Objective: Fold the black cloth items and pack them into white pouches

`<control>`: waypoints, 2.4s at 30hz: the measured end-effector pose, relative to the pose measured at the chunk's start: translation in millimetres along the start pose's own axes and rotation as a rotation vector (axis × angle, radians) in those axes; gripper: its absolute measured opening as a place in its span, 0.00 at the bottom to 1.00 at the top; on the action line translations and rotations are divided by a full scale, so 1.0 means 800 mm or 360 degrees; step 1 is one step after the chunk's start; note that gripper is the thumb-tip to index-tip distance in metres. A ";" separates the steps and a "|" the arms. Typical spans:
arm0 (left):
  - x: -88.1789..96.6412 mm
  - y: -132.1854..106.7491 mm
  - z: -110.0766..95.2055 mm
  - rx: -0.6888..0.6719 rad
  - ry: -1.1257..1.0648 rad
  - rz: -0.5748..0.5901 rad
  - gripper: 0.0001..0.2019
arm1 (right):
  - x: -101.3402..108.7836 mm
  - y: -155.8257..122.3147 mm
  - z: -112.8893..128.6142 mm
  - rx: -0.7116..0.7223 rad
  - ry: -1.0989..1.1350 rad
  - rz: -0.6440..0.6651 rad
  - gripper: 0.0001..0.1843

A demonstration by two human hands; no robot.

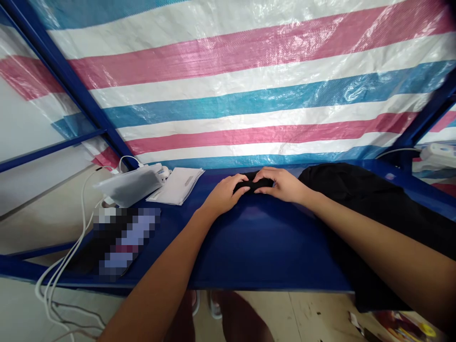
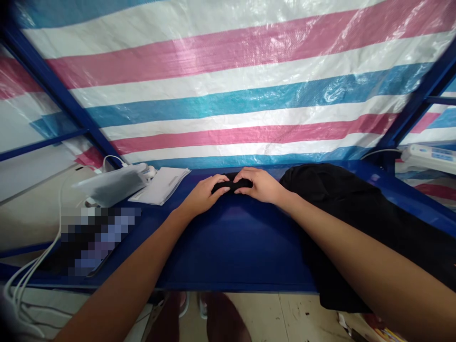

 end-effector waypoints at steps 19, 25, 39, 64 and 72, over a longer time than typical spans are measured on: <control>0.007 0.002 0.003 0.0050 -0.0043 -0.0002 0.17 | 0.007 -0.001 0.010 0.0113 0.0003 0.0006 0.25; -0.001 0.001 0.009 0.0159 -0.0240 -0.0069 0.17 | -0.004 -0.003 -0.014 -0.0306 0.0393 0.0144 0.23; -0.008 -0.004 0.001 0.0118 -0.0488 0.0002 0.20 | -0.005 -0.004 -0.008 -0.0364 0.0461 0.0220 0.27; 0.121 -0.081 0.084 0.1483 0.1074 -0.0337 0.20 | 0.008 -0.012 -0.016 -0.0284 -0.0607 -0.0062 0.33; 0.127 -0.071 0.051 0.1259 0.1049 -0.0721 0.20 | 0.013 -0.013 -0.012 -0.0195 -0.1048 -0.0140 0.31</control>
Point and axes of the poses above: each hand's wrist, its own y-axis towards the middle knuckle, its own x-axis out of the back of the hand, z = x × y, the point moved 4 cm from there along y, towards the middle knuckle, and after that the axes turned 8 degrees about -y, right-handed, at the moved point
